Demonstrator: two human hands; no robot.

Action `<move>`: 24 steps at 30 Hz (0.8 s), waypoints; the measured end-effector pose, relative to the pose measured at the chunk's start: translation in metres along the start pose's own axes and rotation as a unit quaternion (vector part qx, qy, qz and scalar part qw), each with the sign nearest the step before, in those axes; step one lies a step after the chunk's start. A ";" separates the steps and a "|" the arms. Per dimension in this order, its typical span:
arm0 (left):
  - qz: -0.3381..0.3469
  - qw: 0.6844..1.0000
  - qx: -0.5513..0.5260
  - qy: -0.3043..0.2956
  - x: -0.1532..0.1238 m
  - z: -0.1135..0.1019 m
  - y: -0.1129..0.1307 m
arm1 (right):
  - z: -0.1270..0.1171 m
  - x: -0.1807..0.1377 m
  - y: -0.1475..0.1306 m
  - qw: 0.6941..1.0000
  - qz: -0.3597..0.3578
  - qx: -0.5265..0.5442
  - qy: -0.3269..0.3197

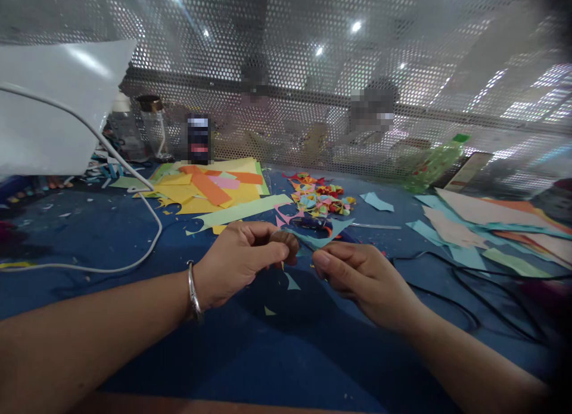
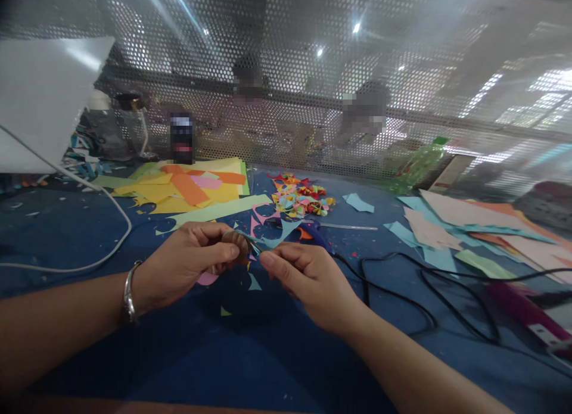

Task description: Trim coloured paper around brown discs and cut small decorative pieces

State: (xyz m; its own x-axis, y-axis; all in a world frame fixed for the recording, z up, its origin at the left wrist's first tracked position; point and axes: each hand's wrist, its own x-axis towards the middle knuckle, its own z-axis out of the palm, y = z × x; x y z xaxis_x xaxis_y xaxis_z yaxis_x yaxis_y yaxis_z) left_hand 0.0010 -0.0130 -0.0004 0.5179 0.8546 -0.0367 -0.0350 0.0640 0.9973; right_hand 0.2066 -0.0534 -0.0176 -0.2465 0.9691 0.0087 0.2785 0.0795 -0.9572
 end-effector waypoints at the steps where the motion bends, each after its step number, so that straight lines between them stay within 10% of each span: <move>1: 0.001 1.000 0.001 -0.001 0.000 -0.001 0.000 | 0.000 0.000 0.000 1.000 0.000 0.000 -0.001; 24: -0.033 0.998 0.038 -0.022 0.002 -0.004 0.001 | -0.002 0.000 0.002 1.000 -0.008 -0.021 -0.003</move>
State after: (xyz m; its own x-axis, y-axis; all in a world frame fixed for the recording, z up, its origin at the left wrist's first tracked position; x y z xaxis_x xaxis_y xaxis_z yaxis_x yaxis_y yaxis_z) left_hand -0.0013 -0.0098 0.0000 0.5548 0.8258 -0.1014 0.0648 0.0786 0.9948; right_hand 0.2085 -0.0526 -0.0185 -0.2577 0.9660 0.0227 0.3130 0.1057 -0.9438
